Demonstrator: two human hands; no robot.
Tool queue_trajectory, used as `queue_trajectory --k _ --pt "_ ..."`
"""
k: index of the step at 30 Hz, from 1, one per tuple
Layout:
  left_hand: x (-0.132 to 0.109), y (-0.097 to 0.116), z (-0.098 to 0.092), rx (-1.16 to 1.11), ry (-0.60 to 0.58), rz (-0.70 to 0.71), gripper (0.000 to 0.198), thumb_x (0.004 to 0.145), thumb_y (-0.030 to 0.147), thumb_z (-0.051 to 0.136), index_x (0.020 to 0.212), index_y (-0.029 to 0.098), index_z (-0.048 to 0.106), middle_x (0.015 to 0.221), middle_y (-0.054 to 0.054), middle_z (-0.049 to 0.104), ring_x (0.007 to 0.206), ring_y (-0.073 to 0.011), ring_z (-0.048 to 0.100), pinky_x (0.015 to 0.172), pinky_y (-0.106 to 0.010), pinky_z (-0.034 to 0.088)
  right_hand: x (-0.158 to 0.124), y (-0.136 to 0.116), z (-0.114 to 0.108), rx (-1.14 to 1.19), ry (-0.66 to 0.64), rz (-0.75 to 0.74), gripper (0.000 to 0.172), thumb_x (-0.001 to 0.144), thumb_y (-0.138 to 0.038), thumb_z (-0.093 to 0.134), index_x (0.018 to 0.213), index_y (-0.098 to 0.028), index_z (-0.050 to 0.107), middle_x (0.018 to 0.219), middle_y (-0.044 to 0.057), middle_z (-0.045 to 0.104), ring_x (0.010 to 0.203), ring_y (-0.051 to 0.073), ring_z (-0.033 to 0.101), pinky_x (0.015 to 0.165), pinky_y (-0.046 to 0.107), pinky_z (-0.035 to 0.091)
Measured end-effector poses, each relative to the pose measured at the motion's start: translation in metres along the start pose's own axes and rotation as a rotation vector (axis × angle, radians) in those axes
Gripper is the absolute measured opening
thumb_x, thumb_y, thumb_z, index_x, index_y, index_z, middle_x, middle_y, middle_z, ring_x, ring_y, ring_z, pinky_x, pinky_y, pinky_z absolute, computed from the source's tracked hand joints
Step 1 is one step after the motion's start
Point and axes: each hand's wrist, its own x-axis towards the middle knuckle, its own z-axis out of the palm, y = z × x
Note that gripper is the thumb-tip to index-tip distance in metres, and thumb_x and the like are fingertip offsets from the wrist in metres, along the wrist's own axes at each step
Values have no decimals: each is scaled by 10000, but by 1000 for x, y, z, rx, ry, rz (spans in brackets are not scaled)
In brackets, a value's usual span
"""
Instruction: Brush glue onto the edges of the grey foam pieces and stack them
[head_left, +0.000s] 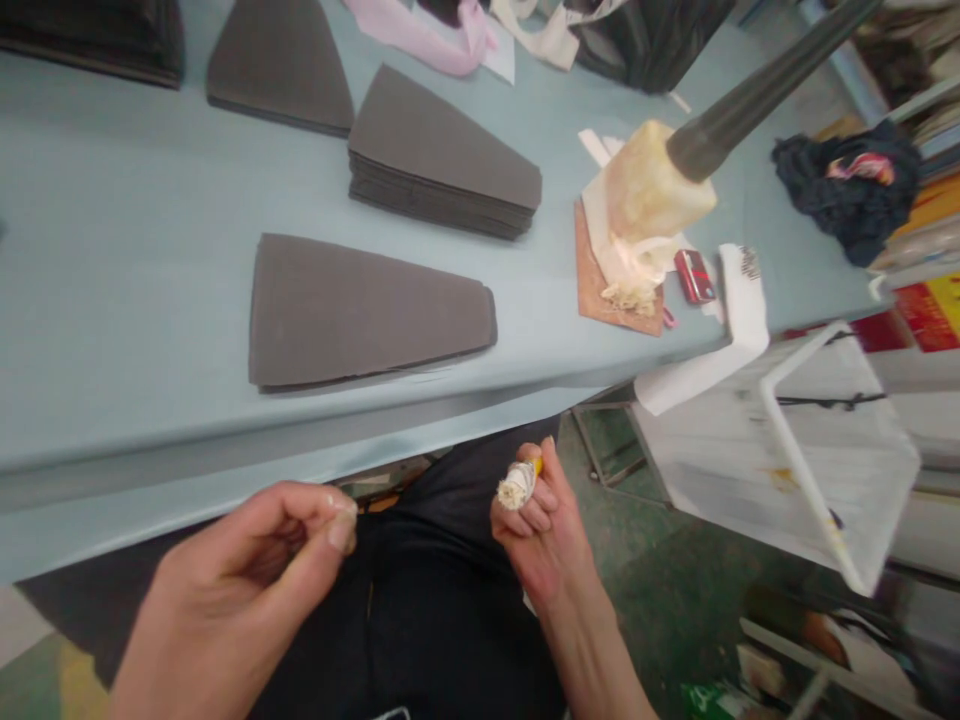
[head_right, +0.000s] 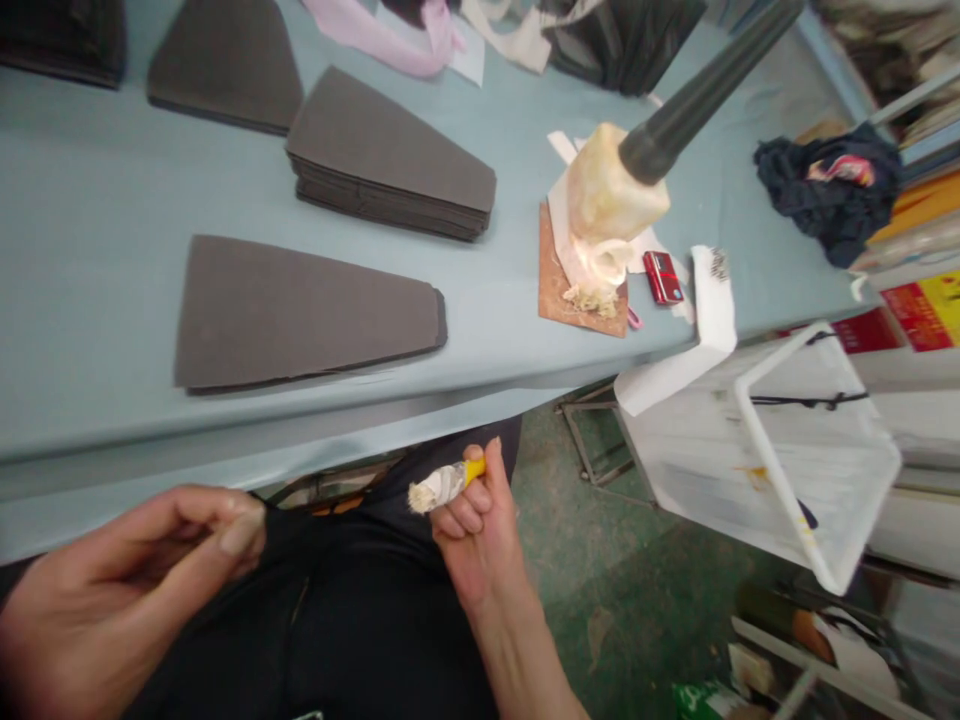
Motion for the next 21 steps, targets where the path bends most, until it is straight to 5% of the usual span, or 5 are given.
queue_trajectory --k 6,15,21 --pt "5 41 21 -136 -233 157 214 913 351 659 760 255 773 625 42 707 526 -87 636 532 -131 495 1 20 -2 169 -148 247 453 679 -159 1031 789 -179 592 475 -208 271 348 -23 233 373 116 156" --pt "7 55 32 -131 -214 393 135 916 192 678 813 262 729 690 90 726 591 -45 670 614 -91 513 3 21 -1 32 -127 171 433 777 -292 982 825 -204 561 466 -207 254 367 -6 154 391 112 147" --pt "8 49 32 -130 -195 351 207 889 213 712 699 237 633 602 108 616 526 -30 568 555 -87 459 5 23 1 -35 -87 131 438 809 -368 957 814 -214 546 464 -204 209 383 7 95 392 115 141"
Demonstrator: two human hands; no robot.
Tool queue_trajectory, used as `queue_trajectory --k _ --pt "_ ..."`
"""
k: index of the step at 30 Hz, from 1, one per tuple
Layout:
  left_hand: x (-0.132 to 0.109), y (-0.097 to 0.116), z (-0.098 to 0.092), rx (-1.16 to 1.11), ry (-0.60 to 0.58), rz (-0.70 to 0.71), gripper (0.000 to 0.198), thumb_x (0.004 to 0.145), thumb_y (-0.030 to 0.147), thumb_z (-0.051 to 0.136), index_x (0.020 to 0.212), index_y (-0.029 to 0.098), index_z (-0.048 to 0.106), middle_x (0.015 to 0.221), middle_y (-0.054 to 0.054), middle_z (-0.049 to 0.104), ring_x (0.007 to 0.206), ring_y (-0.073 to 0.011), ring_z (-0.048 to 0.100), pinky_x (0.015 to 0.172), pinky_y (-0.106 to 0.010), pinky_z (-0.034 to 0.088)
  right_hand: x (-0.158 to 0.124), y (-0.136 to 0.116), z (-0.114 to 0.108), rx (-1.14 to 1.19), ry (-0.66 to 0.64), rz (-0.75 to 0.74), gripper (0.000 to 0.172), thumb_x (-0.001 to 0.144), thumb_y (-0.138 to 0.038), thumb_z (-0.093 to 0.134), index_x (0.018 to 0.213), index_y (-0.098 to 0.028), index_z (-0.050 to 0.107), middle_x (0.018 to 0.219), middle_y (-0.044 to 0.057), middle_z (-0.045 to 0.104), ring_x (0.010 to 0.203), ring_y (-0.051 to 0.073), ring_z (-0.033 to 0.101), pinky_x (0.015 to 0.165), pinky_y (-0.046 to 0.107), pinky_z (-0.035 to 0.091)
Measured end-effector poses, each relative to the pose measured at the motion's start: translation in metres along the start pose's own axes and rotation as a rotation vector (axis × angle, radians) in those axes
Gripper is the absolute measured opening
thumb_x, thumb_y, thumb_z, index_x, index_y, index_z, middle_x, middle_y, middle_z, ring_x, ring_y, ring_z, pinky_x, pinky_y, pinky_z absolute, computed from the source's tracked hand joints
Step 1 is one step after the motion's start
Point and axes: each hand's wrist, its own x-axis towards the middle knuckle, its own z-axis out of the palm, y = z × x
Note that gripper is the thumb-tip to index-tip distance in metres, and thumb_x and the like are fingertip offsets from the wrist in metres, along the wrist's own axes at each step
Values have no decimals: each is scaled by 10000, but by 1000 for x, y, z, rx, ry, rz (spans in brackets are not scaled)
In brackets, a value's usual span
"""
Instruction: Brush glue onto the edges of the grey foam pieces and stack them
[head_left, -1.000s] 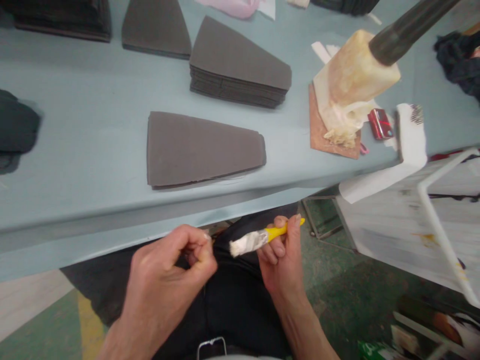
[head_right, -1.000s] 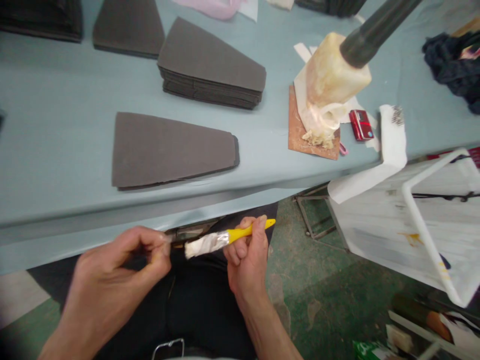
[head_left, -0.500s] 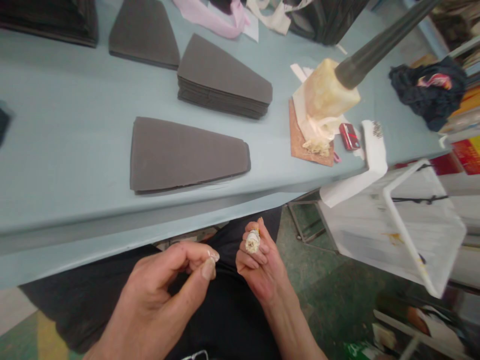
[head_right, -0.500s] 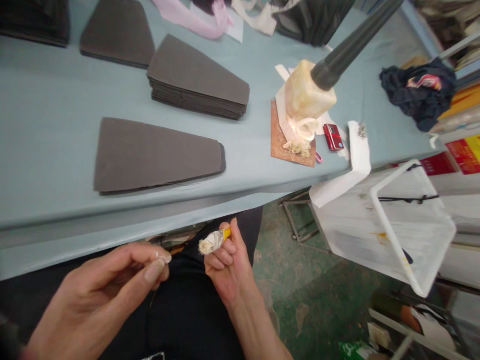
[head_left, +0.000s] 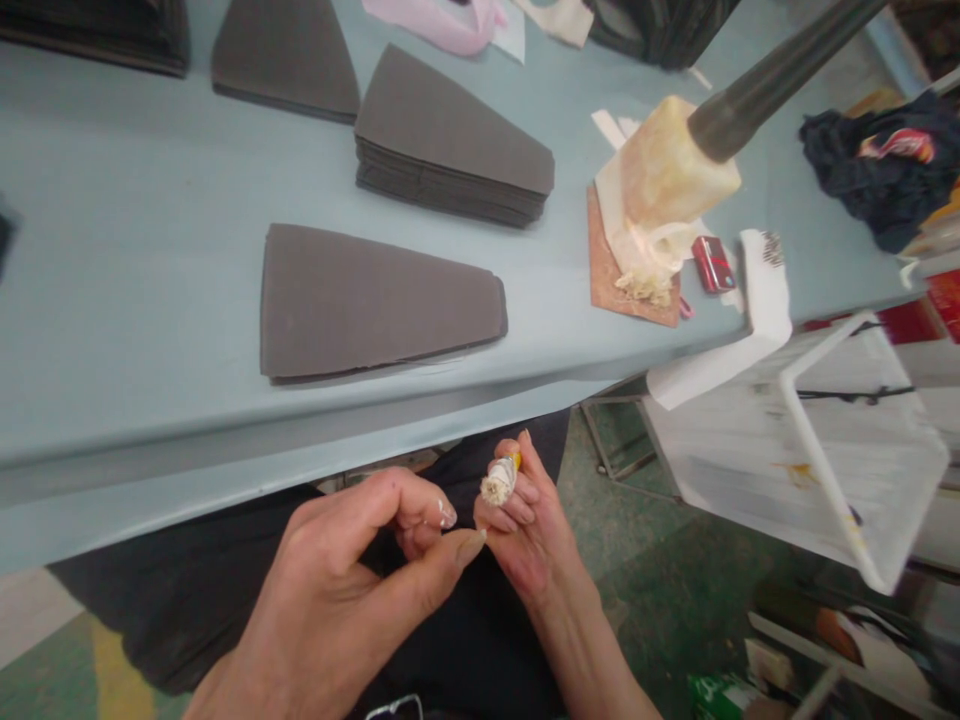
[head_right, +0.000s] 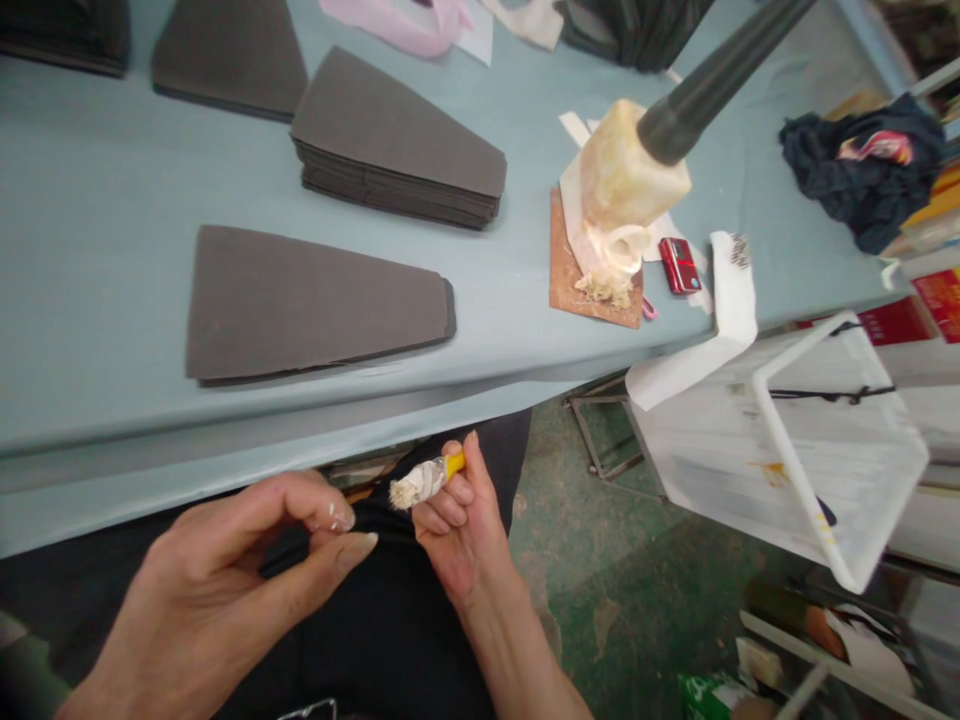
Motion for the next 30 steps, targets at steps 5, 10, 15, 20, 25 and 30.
queue_trajectory --k 5,10,15,20,25,30 --pt "0 -6 -2 26 -19 -27 271 946 236 689 679 235 646 610 106 634 536 -34 571 569 -106 461 -2 -1 8 -16 86 -31 439 838 -398 936 791 -207 543 464 -195 233 372 -4 152 402 114 156" --pt "3 -13 -3 58 6 -11 145 946 210 709 830 276 765 779 116 776 666 -29 698 689 -78 516 -5 -1 17 -37 189 -128 452 821 -457 937 815 -210 558 467 -193 261 362 -5 180 386 119 156" --pt "0 -19 -4 100 63 -54 92 936 246 730 868 271 787 810 84 797 679 -62 716 683 -122 549 -8 5 16 -142 234 -320 561 673 -552 999 862 -214 592 478 -188 332 359 3 247 373 125 197" --pt "0 -21 -4 214 108 -8 84 936 237 715 898 252 789 827 45 823 690 -100 751 668 -165 576 -15 9 17 -322 202 -519 614 647 -664 971 881 -220 617 474 -166 408 349 17 300 372 143 239" --pt "-1 -22 -6 258 119 0 104 942 260 709 891 244 797 825 31 835 691 -117 772 691 -175 608 -18 6 19 -380 204 -589 576 722 -692 914 884 -225 617 466 -158 408 347 30 317 381 158 258" --pt "2 -22 -8 251 115 -40 132 935 278 694 863 255 802 823 35 839 680 -111 771 648 -150 575 -14 4 20 -285 244 -469 643 580 -628 1012 882 -220 617 476 -177 370 361 13 287 385 144 235"
